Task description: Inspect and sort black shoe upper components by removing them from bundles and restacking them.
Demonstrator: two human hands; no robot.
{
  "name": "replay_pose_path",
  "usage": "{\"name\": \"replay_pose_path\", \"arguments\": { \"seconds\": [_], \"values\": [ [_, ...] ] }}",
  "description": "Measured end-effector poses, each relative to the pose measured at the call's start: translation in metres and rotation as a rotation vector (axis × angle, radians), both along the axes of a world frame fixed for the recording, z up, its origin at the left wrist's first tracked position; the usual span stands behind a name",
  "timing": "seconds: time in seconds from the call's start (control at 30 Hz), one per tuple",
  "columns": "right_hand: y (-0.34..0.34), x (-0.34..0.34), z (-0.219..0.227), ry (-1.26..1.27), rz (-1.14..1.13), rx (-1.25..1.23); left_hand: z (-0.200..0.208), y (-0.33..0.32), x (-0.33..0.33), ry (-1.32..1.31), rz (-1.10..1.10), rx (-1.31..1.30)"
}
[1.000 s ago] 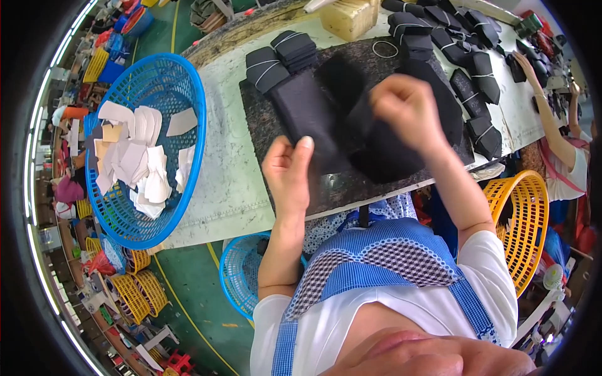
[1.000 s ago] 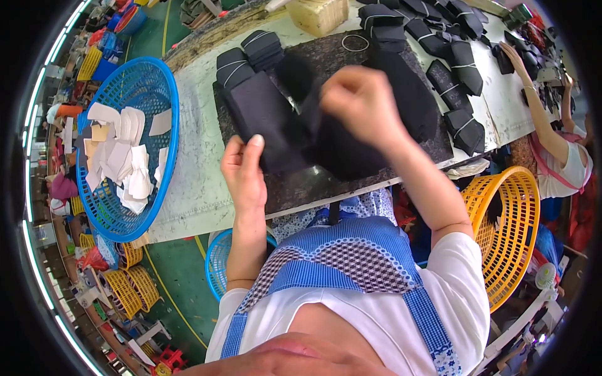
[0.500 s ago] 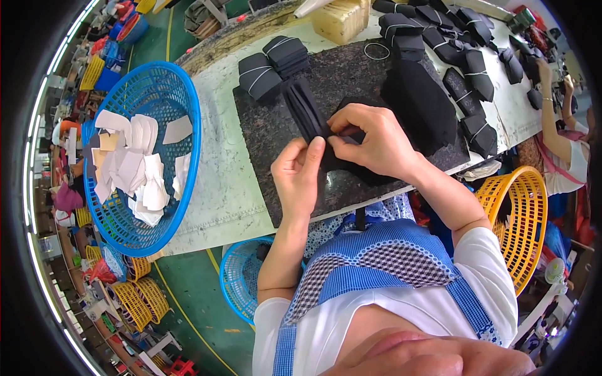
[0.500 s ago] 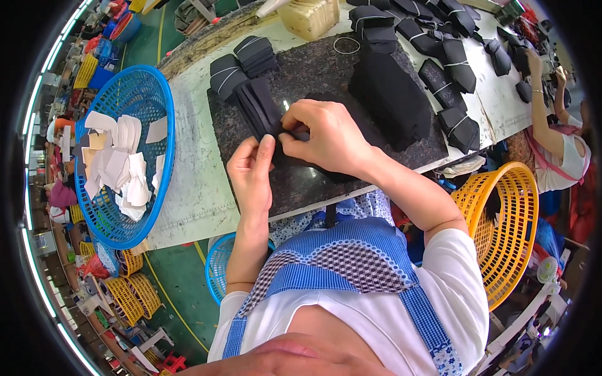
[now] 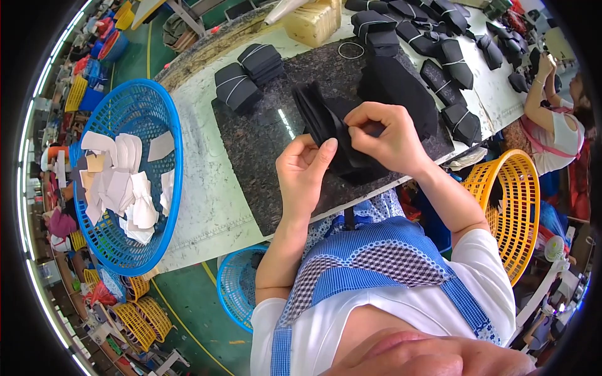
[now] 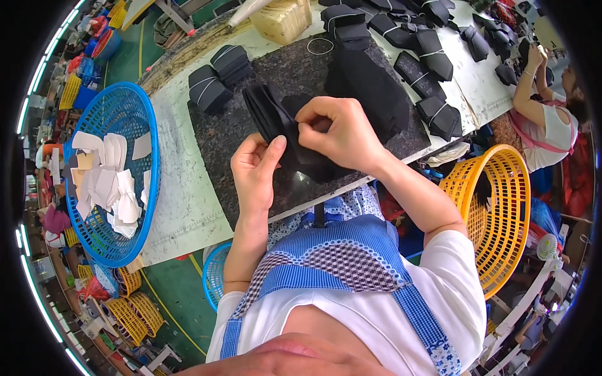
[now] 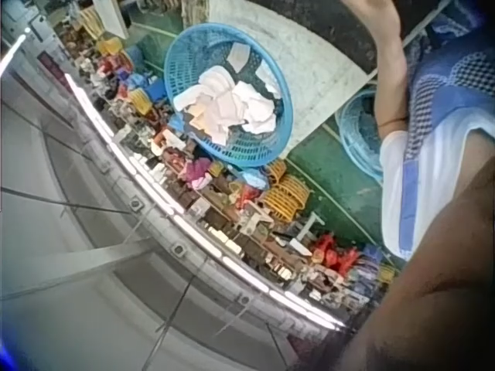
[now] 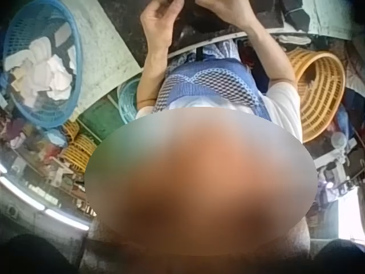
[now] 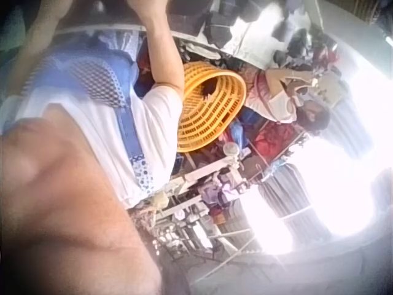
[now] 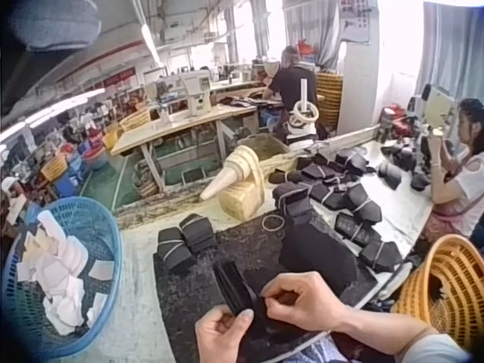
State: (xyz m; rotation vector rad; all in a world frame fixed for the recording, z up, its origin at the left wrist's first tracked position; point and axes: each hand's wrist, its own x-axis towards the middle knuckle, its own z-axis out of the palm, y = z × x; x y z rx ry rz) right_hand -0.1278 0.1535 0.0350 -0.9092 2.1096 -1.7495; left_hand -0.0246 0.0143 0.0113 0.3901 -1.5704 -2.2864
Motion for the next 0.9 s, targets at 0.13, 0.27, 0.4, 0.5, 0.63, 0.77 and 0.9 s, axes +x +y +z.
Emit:
{"name": "replay_pose_path", "arguments": {
  "seconds": [0.13, 0.27, 0.4, 0.5, 0.63, 0.77, 0.9],
  "values": [
    [0.023, -0.033, 0.001, -0.203, -0.177, -0.045, -0.007, -0.018, 0.013, -0.040, 0.072, 0.042],
    [0.083, -0.084, 0.008, 0.152, -0.415, 0.625, -0.009, -0.030, 0.024, -0.063, 0.111, 0.013],
    [0.053, -0.046, 0.014, 0.366, -0.289, 0.186, -0.005, -0.019, 0.021, -0.087, 0.084, -0.094],
    [-0.005, 0.008, 0.013, 0.116, 0.072, 0.091, 0.000, -0.008, 0.021, -0.055, 0.022, -0.146],
    [-0.014, 0.014, -0.004, -0.098, 0.123, 0.127, -0.004, -0.020, 0.034, -0.096, 0.050, -0.165],
    [0.020, -0.037, 0.014, 0.159, -0.352, 0.017, -0.008, -0.048, 0.058, -0.060, 0.474, -0.091],
    [0.031, -0.043, 0.043, 0.795, -0.299, 0.179, -0.028, -0.075, 0.079, -0.109, 0.543, -0.140]
  ]
}}
